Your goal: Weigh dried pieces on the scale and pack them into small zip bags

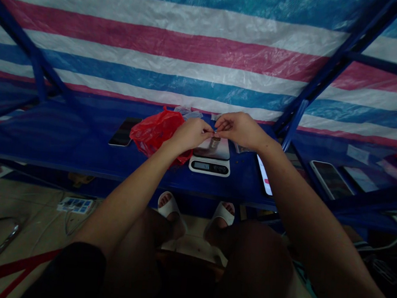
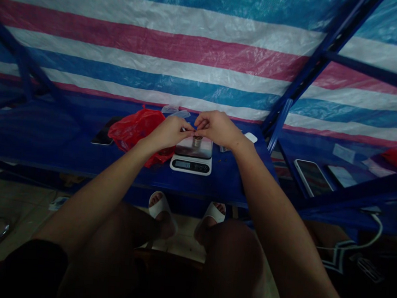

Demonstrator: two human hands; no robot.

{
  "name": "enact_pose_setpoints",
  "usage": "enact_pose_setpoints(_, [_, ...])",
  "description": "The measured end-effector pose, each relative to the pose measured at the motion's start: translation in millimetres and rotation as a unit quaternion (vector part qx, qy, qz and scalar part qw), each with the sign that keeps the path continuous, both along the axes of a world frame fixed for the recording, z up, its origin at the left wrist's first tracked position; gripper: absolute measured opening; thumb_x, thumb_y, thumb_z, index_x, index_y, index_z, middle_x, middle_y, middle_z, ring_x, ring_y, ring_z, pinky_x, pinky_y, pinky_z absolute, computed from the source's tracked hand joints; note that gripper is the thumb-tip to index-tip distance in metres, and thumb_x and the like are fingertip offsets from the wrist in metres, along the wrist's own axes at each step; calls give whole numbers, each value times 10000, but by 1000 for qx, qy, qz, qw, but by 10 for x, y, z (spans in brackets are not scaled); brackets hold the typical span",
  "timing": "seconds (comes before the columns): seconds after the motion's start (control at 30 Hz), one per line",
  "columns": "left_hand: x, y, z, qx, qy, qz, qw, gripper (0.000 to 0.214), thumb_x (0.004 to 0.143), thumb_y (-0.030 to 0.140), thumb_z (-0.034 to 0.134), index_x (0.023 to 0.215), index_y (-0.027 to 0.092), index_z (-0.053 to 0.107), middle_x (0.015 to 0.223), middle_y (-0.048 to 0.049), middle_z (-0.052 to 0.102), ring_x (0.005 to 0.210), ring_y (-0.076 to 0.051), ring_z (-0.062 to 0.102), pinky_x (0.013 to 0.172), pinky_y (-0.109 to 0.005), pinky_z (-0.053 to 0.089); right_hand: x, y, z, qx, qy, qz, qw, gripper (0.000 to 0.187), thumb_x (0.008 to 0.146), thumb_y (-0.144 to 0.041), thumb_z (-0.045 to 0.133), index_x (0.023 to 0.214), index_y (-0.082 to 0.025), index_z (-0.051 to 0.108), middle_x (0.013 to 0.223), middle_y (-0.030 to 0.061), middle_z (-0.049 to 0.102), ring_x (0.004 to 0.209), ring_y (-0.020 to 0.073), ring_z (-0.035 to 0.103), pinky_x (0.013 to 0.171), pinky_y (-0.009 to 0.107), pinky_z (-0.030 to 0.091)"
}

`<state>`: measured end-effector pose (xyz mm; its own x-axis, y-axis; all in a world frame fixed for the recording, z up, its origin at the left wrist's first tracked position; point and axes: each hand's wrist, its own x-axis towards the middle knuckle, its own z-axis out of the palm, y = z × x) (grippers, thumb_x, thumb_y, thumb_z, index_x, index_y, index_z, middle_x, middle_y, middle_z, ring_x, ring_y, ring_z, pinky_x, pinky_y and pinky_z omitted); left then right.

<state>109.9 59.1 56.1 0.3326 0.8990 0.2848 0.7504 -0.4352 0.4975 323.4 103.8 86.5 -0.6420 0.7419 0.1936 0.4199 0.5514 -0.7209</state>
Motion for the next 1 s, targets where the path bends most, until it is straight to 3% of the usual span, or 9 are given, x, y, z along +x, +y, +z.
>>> enact_pose_setpoints(0.27, [-15,-27,-22,-11,-54,1,998,238,1003,191,707,1138,124,892,1160,-169,865,1033,-277,788,946,-397,563,43,-68,-220,-12,69,5,998,263,800,-416,914,936,-226,791,954,73,835,934,254,793,915,432,662])
enact_pose_setpoints(0.47, [-36,-146,35,-17,-79,13,997,271,990,146,659,1137,146,887,1145,-124,872,1029,-255,792,971,-382,589,122,-45,-199,36,60,-52,996,169,833,-358,863,884,-200,832,944,79,833,911,249,771,895,409,636])
enact_pose_setpoints(0.8, [-143,-295,22,-21,-84,45,995,274,1008,190,642,1163,180,868,1178,-99,868,1048,-252,788,996,-396,590,154,16,-363,29,92,-60,994,202,838,-355,841,960,-197,815,1014,96,839,938,254,771,957,468,635])
enact_pose_setpoints(1.0, [-187,-315,-41,-26,-79,43,996,277,1010,207,641,1170,170,864,1163,-110,868,1033,-251,789,986,-388,590,156,-66,-241,79,35,-67,994,146,902,-334,783,969,-216,838,1070,92,848,1005,265,767,962,422,611])
